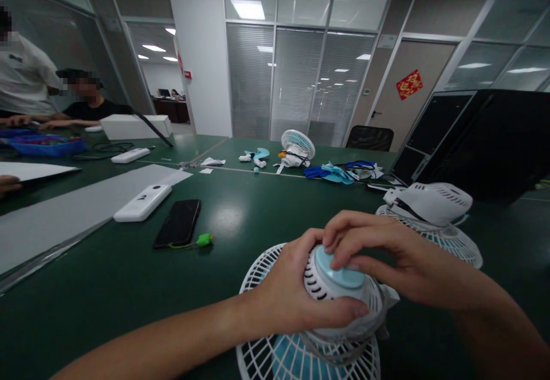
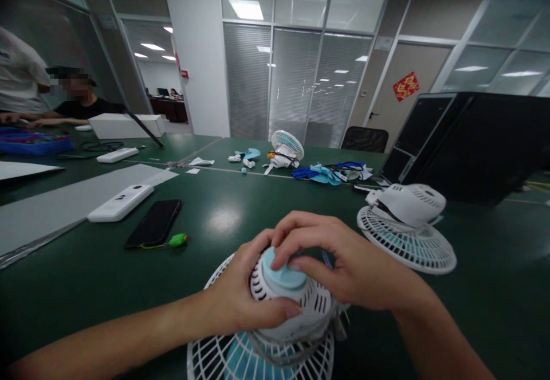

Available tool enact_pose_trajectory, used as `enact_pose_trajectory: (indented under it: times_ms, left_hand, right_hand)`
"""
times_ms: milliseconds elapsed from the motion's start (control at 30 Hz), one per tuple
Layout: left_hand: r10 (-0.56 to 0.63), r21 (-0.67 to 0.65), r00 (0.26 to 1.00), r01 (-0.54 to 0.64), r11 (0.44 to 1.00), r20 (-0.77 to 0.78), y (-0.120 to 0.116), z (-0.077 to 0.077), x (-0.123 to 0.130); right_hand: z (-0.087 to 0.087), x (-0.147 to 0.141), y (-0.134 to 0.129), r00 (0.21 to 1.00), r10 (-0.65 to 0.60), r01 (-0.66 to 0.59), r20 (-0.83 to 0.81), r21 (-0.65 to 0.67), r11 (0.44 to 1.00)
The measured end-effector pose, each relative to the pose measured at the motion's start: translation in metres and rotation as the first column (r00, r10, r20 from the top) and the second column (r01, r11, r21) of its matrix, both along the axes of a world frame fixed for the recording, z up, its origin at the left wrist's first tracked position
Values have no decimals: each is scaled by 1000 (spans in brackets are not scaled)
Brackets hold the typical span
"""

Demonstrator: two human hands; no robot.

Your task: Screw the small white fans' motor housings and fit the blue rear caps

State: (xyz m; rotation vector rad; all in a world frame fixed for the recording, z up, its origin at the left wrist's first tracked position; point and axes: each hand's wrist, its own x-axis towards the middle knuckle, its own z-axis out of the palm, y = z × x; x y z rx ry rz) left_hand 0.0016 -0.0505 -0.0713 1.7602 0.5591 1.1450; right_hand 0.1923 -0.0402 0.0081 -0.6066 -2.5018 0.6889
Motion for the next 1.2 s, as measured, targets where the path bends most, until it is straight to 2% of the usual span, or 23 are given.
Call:
enact_pose_trajectory:
  times_ms: [133,267,467,567,833,967,1200]
  left_hand:
    - [22,-4,999,-22,1000,-23,1,1,0]
    - [25,-42,1000,-26,999,-13,2,2,0]
    - [36,-68,999,-37,997,-26,2,3,0]
    - [4,-71,1000,-4,997,0,3,4,0]
    - [21,-78,1000,-21,997,-4,3,5,1]
    - [24,-42,1000,-24,999,-3,3,4,2]
    - [32,-16,999,-33,999,-26,1,4,1]
  right_hand:
    - [-1,-2,-1,1000,25,-25,3,50,998]
    - [-2,-8,-3,998,-55,49,37,154,987]
    - [-5,-6,3,991,-129,127,16,111,986]
    - [-6,-3,6,985,-170,168,9,86,982]
    - [0,4,9,998,-51,49,33,77,996]
    - [2,3,10,997,-22,17,76,67,998]
    - [1,-2,0,990,-59,43,128,125,991]
